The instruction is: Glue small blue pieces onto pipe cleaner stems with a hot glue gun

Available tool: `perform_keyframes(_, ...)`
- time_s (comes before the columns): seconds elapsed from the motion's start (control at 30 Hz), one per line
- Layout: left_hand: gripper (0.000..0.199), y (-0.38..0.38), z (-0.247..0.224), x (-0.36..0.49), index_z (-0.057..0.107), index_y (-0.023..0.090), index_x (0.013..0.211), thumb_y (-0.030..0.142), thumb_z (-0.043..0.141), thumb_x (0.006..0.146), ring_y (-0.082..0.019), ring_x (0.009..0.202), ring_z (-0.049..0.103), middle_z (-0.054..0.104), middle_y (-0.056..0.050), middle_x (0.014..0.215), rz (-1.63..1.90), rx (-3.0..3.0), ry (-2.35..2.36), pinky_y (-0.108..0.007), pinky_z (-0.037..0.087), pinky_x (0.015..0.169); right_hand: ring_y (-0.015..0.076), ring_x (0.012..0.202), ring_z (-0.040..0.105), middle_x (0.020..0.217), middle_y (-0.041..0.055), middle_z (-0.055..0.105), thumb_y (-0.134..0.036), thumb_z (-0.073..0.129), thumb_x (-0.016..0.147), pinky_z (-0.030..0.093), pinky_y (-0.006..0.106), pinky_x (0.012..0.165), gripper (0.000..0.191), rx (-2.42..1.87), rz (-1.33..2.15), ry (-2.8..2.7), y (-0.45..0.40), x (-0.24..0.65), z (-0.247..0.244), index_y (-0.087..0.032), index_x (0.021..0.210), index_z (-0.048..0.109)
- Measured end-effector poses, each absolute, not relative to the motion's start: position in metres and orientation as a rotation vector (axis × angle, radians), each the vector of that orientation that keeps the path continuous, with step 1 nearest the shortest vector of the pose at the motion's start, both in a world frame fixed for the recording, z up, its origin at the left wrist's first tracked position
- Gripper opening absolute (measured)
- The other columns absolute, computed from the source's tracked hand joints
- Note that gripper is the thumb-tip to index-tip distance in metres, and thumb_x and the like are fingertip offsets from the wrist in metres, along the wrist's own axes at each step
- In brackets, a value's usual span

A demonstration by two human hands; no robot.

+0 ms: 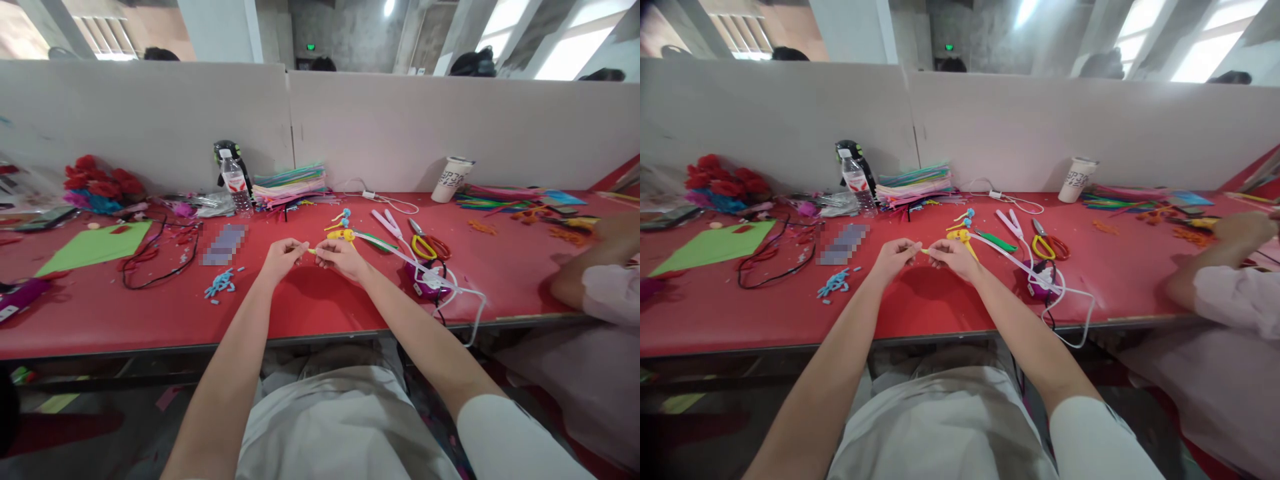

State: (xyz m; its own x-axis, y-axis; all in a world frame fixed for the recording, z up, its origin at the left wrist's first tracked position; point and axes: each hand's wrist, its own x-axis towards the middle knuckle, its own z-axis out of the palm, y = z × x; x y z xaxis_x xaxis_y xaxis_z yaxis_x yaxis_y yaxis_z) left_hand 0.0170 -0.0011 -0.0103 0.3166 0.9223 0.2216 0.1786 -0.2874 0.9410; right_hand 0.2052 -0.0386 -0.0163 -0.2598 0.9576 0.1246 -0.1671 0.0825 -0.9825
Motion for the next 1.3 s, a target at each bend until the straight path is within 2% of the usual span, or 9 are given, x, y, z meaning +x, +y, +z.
perform_keyframes(0.2,0.043,-0.0044,-0.0078,0.0174,0.064,0.014,0.078,0.055,0.071,0.069,-0.008,0.050,0.047,0.055,0.001,0.057,1.101,1.557,1.017,-0.020,0.038,0.050,0.0103,0.060,0.058,0.071,0.0021,0.067,-0.043,0.076,0.071,0.047,0.024,0.060,0.032,-0.910,1.359,-1.267,-0.0363,0.2047,-0.0182,-0.017,0.085,0.065)
perform_keyframes(0.37,0.043,-0.0038,-0.0089,0.0164,0.067,0.014,0.083,0.054,0.072,0.069,-0.009,0.054,0.052,0.062,-0.002,0.065,1.070,1.585,0.992,-0.022,0.043,0.054,0.0124,0.068,0.060,0.079,0.0026,0.068,-0.041,0.078,0.067,0.050,0.029,0.070,0.038,-0.904,1.287,-1.252,-0.0366,0.2046,-0.0186,-0.018,0.096,0.069)
perform_keyframes(0.53,0.041,-0.0040,-0.0104,0.0168,0.072,0.014,0.087,0.051,0.073,0.069,-0.012,0.062,0.058,0.069,-0.005,0.075,1.017,1.704,0.968,-0.023,0.047,0.059,0.0130,0.065,0.059,0.073,0.0023,0.067,-0.043,0.078,0.067,0.051,0.031,0.070,0.040,-0.947,1.218,-1.336,-0.0369,0.2047,-0.0198,-0.017,0.096,0.070)
perform_keyframes(0.9,0.037,-0.0093,-0.0059,0.0177,0.072,0.013,0.079,0.050,0.068,0.073,-0.012,0.056,0.058,0.068,-0.005,0.066,1.020,1.764,1.039,-0.023,0.046,0.056,0.0144,0.062,0.058,0.070,0.0023,0.066,-0.046,0.070,0.075,0.050,0.030,0.065,0.032,-1.013,0.959,-1.484,-0.0390,0.2038,-0.0169,-0.018,0.090,0.070)
perform_keyframes(1.1,0.037,-0.0089,-0.0063,0.0191,0.071,0.013,0.086,0.047,0.069,0.073,-0.013,0.061,0.060,0.069,-0.004,0.070,0.978,1.762,0.954,-0.025,0.049,0.062,0.0143,0.063,0.058,0.072,0.0021,0.066,-0.045,0.070,0.075,0.050,0.030,0.067,0.030,-0.993,1.012,-1.472,-0.0388,0.2052,-0.0174,-0.018,0.089,0.069)
perform_keyframes(1.2,0.037,-0.0067,-0.0080,0.0182,0.070,0.013,0.085,0.047,0.068,0.073,-0.013,0.060,0.060,0.068,-0.004,0.070,1.000,1.768,0.955,-0.026,0.050,0.063,0.0146,0.068,0.060,0.079,0.0027,0.067,-0.041,0.072,0.074,0.052,0.031,0.070,0.033,-0.949,1.076,-1.457,-0.0374,0.2052,-0.0182,-0.019,0.098,0.069)
perform_keyframes(1.3,0.035,-0.0040,-0.0097,0.0170,0.069,0.013,0.083,0.047,0.068,0.073,-0.012,0.059,0.059,0.068,-0.004,0.071,1.053,1.765,0.980,-0.025,0.050,0.063,0.0155,0.082,0.063,0.096,0.0033,0.068,-0.036,0.075,0.070,0.052,0.032,0.080,0.043,-0.886,1.148,-1.451,-0.0353,0.2048,-0.0200,-0.022,0.110,0.065)
